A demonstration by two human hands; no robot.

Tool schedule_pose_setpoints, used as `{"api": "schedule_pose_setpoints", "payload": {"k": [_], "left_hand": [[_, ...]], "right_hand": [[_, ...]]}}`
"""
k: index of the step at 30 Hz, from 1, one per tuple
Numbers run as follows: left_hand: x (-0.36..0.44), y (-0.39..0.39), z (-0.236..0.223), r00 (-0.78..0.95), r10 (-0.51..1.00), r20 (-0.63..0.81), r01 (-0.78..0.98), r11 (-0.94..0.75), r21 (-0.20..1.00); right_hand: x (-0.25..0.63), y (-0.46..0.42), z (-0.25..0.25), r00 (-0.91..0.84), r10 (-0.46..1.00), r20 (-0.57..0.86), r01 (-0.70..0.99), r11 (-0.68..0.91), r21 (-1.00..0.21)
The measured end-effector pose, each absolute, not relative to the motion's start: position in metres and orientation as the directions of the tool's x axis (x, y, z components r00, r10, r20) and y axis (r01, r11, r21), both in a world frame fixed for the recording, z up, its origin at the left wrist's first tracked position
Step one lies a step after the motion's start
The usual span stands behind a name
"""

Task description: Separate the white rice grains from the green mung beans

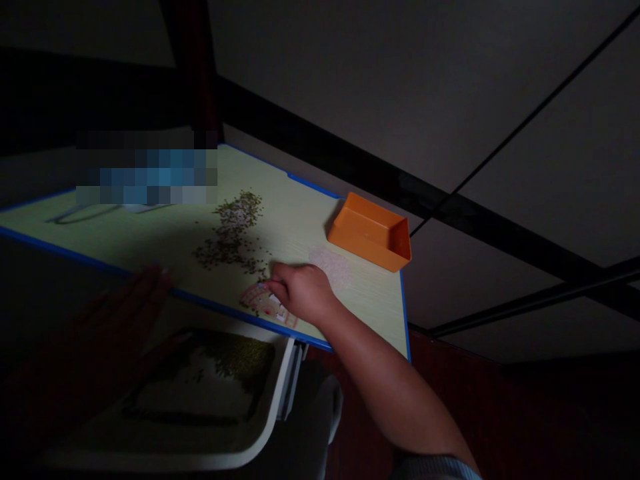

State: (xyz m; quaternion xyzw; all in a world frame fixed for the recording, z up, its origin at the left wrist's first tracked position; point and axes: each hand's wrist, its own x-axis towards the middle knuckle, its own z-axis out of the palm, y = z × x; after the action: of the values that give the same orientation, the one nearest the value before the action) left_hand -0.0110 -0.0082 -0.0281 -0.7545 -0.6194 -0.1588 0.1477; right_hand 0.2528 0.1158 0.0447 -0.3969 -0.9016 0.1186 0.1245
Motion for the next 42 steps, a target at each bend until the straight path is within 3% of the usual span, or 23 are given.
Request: {"api": "schedule_pose_setpoints", "payload": {"k": [12, 23, 30, 42], "left_hand": [[-0.010, -0.009, -0.028, 0.166, 0.898, 0.407, 0.984, -0.175, -0.015], [-0.004, -0.011, -0.018, 0.156, 0.896, 0.416, 0.987, -0.131, -0.088], [-0.003, -0.012, -0.018, 0.129, 0.912, 0.388, 0.991, -0.132, -0.018], [-0.008, -0.010, -0.025, 0.178, 0.870, 0.459, 0.980, -0.196, -0.008]], "right_hand": [[0.252, 0.115, 0.045, -0.698, 0.705, 0.125, 0.648, 0.696, -0.308], [0.254, 0.115, 0.041, -0.670, 0.730, 0.136, 0.593, 0.637, -0.493], [0.253, 0.117, 0.041, -0.678, 0.722, 0.139, 0.549, 0.623, -0.557], [0.262, 0.125, 0.050, -0.654, 0.726, 0.212, 0.416, 0.580, -0.700]]}}
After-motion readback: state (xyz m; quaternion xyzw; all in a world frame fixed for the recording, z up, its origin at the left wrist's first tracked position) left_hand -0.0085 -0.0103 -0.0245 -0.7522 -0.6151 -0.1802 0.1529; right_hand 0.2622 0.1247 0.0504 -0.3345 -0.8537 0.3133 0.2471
